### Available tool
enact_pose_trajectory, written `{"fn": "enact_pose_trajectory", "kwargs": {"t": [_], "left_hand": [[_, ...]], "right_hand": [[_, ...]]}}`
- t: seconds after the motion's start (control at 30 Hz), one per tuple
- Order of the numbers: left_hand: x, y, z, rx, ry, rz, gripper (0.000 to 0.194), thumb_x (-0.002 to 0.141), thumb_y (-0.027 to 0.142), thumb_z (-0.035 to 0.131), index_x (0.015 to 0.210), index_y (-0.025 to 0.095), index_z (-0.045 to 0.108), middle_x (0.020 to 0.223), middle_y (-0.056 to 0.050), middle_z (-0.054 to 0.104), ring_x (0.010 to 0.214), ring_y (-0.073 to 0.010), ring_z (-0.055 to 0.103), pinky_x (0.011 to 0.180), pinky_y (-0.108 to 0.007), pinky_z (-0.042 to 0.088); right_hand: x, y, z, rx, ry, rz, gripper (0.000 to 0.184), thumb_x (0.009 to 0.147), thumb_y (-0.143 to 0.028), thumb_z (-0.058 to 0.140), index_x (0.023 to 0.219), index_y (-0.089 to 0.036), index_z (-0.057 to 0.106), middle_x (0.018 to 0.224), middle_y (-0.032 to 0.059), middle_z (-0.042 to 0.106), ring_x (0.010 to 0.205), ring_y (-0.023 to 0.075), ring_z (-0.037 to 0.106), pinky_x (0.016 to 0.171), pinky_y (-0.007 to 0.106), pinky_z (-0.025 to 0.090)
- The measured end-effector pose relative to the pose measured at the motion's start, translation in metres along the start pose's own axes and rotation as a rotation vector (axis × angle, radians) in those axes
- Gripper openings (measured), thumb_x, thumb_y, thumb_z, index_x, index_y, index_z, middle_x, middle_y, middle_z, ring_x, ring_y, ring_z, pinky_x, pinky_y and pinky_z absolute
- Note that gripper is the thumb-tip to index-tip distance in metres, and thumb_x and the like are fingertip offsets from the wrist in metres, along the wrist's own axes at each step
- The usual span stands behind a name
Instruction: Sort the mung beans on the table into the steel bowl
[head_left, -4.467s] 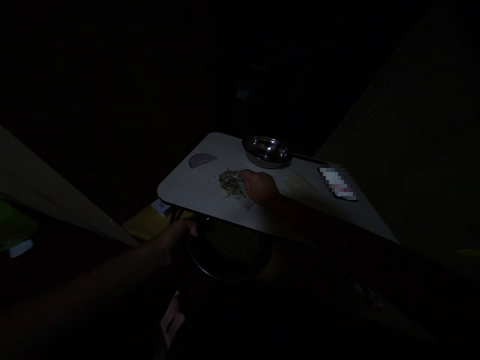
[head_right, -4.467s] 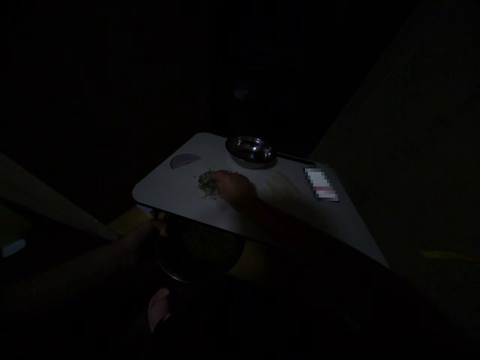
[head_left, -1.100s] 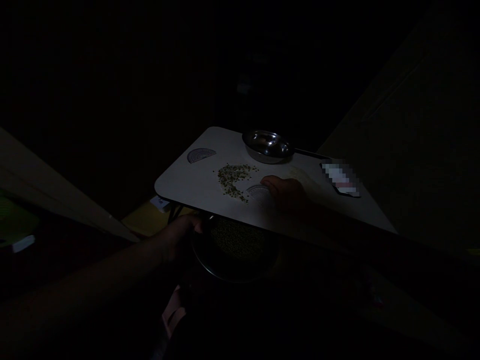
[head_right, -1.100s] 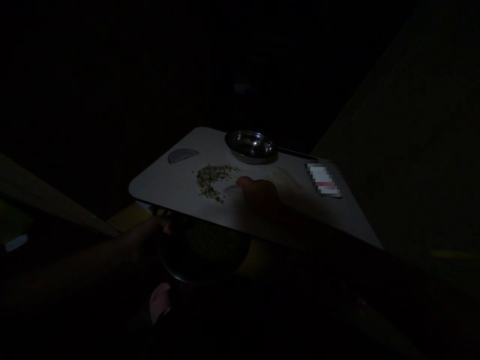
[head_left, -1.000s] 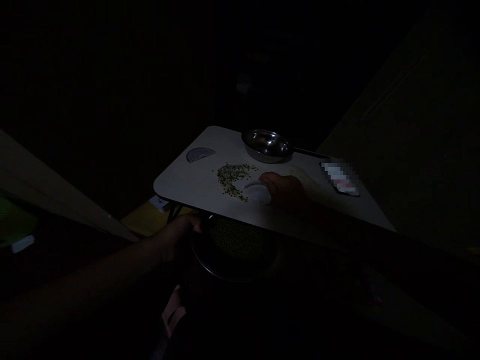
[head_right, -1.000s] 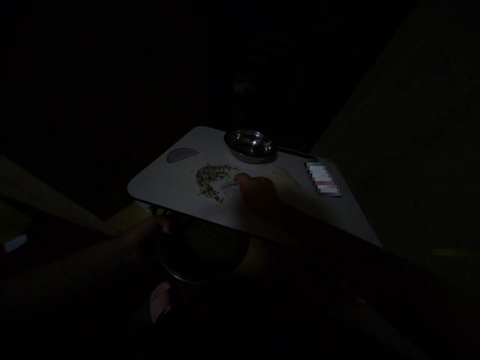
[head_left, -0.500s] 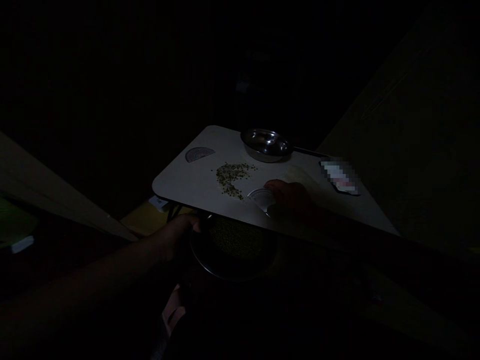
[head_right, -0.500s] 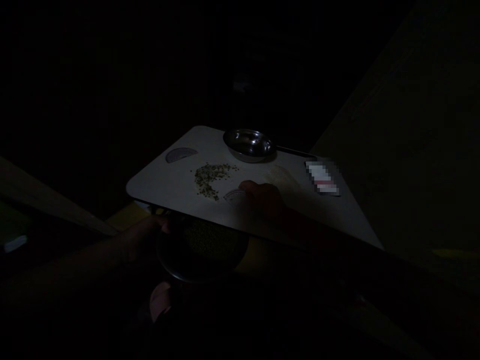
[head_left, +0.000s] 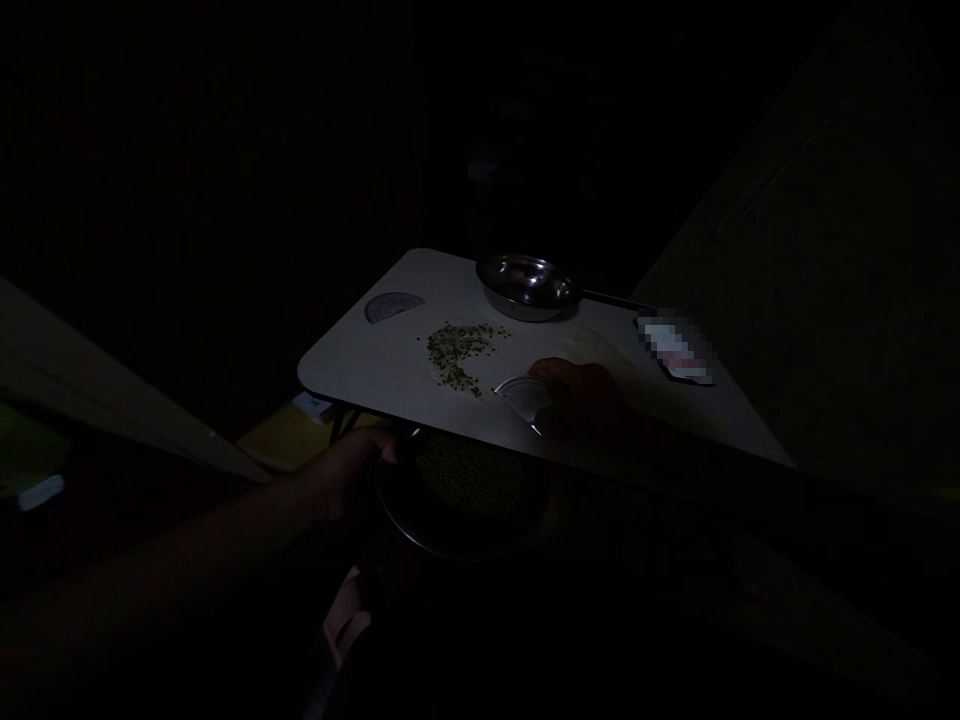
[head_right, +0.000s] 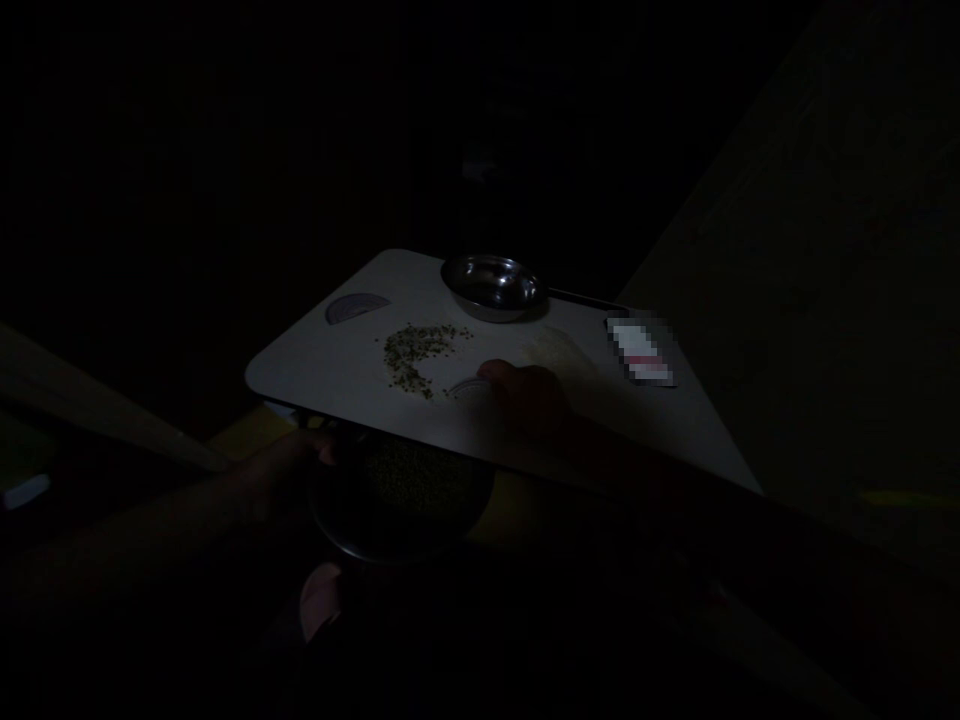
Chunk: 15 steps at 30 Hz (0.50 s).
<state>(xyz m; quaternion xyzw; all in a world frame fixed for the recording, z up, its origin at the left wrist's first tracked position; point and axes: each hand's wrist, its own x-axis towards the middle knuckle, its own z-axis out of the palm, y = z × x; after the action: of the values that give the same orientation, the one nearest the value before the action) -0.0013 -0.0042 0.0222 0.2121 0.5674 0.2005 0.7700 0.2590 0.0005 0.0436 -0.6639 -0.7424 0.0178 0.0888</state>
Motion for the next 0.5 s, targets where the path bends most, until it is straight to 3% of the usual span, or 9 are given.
{"fn": "enact_pose_trajectory", "kwargs": {"t": [0.1,0.27,0.5], "left_hand": [[0.004,-0.001,-0.002,-0.002,0.019,-0.023,0.009,0.044,0.012,0.048,0.042,0.017,0.042,0.036,-0.003,0.043,0.035,-0.0127,0.041,0.034,-0.025,0.035],[0.009,-0.003,-0.007,-0.027,-0.057,-0.031,0.007,0.045,0.012,0.047,0.039,0.014,0.043,0.036,-0.004,0.044,0.034,-0.0117,0.042,0.035,-0.023,0.035],[-0.001,0.000,-0.001,-0.052,-0.050,-0.061,0.007,0.046,0.011,0.047,0.041,0.015,0.043,0.037,-0.004,0.045,0.036,-0.0135,0.044,0.036,-0.025,0.037]], "right_hand": [[0.002,0.000,0.001,0.004,-0.014,-0.009,0.036,0.085,-0.026,0.028,0.105,-0.021,0.058,0.091,0.0047,0.067,0.081,0.0184,0.060,0.067,0.027,0.043],[0.008,0.009,0.002,-0.050,0.003,0.020,0.034,0.085,-0.026,0.030,0.106,-0.022,0.057,0.093,0.0057,0.066,0.082,0.0198,0.060,0.067,0.028,0.042],[0.006,0.016,0.000,-0.022,0.046,0.011,0.036,0.086,-0.028,0.027,0.102,-0.021,0.058,0.096,0.0051,0.066,0.087,0.0202,0.059,0.070,0.028,0.042]]}}
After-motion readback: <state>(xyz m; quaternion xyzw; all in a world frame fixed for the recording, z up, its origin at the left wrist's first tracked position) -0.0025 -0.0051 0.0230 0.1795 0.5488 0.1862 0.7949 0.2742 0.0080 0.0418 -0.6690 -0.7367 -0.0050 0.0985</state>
